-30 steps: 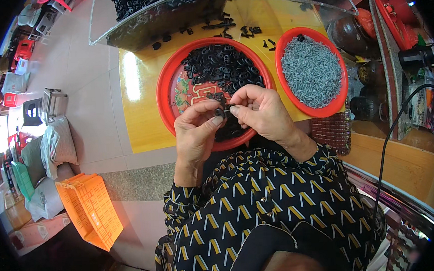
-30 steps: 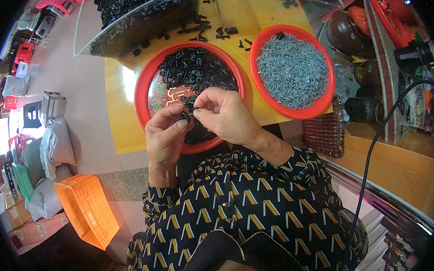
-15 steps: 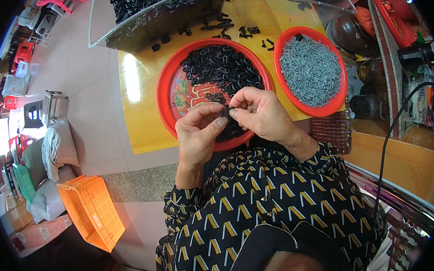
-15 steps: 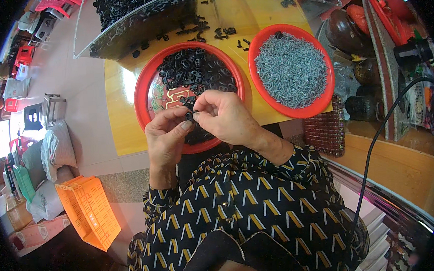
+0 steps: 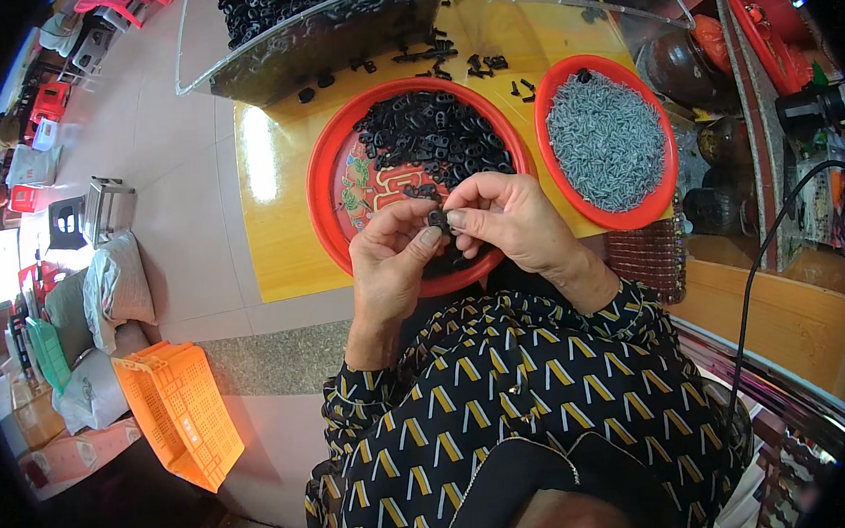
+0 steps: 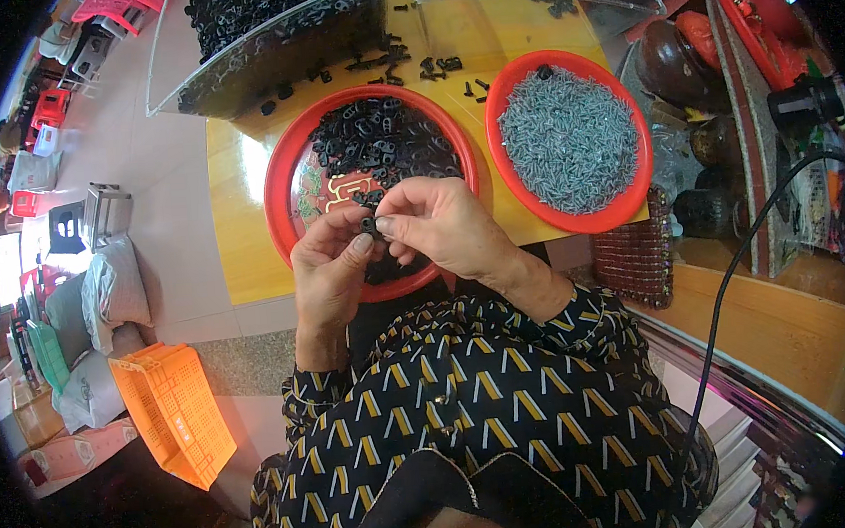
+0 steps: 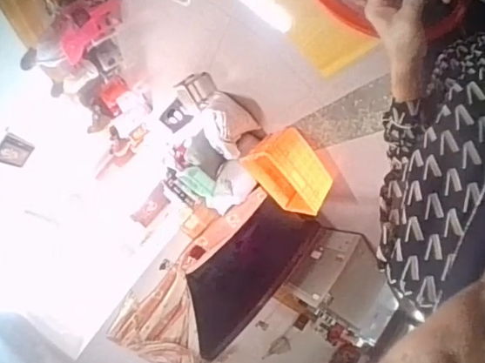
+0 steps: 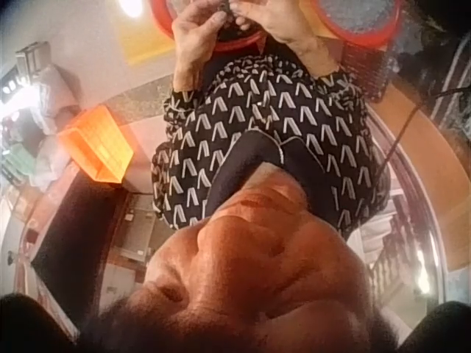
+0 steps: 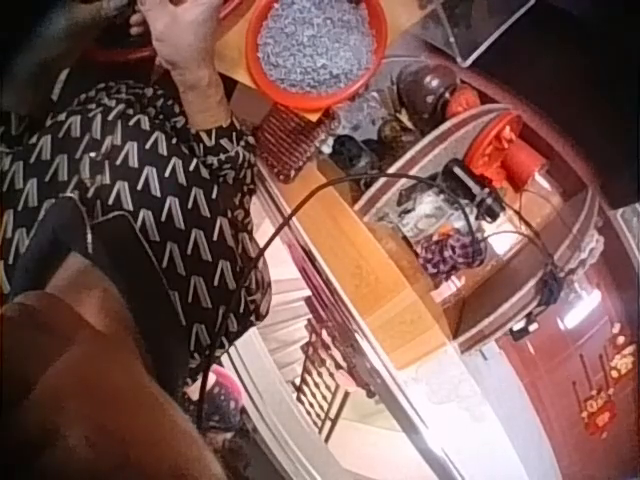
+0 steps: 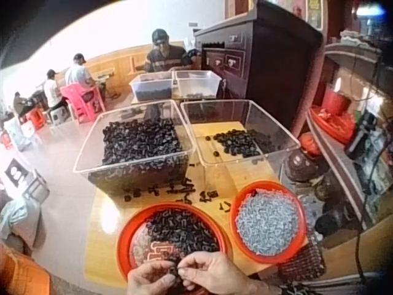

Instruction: The person sorts and assembles small plastic components by hand, inserting metal pins into them.

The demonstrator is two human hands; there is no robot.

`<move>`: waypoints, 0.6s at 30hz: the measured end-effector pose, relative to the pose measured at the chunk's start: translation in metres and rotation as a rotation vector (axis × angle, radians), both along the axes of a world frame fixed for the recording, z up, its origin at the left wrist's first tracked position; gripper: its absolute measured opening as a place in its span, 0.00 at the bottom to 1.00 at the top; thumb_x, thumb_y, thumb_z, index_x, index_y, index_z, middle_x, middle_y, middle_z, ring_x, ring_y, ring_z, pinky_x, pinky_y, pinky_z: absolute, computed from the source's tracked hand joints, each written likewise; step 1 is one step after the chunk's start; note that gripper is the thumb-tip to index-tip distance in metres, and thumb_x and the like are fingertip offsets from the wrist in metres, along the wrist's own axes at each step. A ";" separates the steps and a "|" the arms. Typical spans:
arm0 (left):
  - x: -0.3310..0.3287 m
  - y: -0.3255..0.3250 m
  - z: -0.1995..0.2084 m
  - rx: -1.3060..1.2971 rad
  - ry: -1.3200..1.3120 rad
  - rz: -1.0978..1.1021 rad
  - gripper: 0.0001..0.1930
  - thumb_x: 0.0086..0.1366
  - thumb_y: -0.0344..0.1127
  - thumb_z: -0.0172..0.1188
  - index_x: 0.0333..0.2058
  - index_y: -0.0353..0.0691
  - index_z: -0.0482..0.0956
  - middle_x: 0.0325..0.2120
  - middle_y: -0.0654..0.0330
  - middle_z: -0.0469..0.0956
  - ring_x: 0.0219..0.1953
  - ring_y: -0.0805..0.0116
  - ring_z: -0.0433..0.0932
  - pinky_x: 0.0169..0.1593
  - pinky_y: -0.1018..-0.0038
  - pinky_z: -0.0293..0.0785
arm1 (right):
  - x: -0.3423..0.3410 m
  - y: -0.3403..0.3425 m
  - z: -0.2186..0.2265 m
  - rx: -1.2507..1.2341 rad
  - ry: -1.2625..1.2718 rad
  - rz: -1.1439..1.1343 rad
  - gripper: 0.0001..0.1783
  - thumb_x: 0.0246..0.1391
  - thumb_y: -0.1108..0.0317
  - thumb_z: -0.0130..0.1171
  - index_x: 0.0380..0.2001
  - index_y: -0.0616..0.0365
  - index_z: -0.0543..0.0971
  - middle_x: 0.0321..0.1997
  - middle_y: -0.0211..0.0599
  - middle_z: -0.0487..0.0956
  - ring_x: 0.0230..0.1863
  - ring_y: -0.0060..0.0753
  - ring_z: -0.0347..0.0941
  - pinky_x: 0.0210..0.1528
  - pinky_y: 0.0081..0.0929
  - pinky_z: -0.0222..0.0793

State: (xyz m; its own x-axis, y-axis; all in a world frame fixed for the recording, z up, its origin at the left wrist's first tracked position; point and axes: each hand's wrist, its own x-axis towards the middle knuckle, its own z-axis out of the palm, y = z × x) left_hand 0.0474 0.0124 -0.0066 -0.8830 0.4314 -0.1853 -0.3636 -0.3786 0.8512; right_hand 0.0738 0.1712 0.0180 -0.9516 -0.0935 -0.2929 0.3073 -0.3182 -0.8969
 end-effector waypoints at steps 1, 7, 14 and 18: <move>0.000 0.000 0.000 -0.007 -0.012 -0.017 0.12 0.52 0.21 0.56 0.38 0.31 0.71 0.27 0.62 0.74 0.27 0.78 0.72 0.33 0.83 0.70 | 0.001 0.001 -0.001 0.003 0.013 0.012 0.05 0.48 0.75 0.53 0.31 0.64 0.73 0.23 0.29 0.72 0.22 0.15 0.69 0.25 0.12 0.68; 0.000 0.000 -0.004 0.089 -0.030 0.002 0.12 0.53 0.21 0.54 0.39 0.31 0.71 0.28 0.61 0.73 0.28 0.77 0.71 0.33 0.83 0.69 | 0.003 0.002 -0.002 0.125 0.092 -0.006 0.06 0.49 0.77 0.51 0.33 0.65 0.72 0.26 0.28 0.72 0.25 0.14 0.68 0.27 0.12 0.67; -0.004 -0.002 -0.005 0.210 -0.097 0.034 0.13 0.54 0.20 0.53 0.40 0.31 0.71 0.30 0.60 0.73 0.29 0.75 0.71 0.33 0.81 0.69 | 0.004 0.007 -0.002 0.154 0.166 -0.048 0.06 0.48 0.76 0.53 0.32 0.63 0.72 0.26 0.26 0.71 0.24 0.13 0.67 0.27 0.11 0.65; -0.002 0.000 -0.004 0.201 -0.080 0.030 0.13 0.54 0.20 0.53 0.40 0.31 0.71 0.29 0.59 0.73 0.28 0.74 0.71 0.33 0.81 0.69 | 0.002 0.006 0.000 0.254 0.134 -0.125 0.05 0.49 0.73 0.53 0.30 0.63 0.73 0.25 0.26 0.71 0.24 0.13 0.66 0.27 0.11 0.64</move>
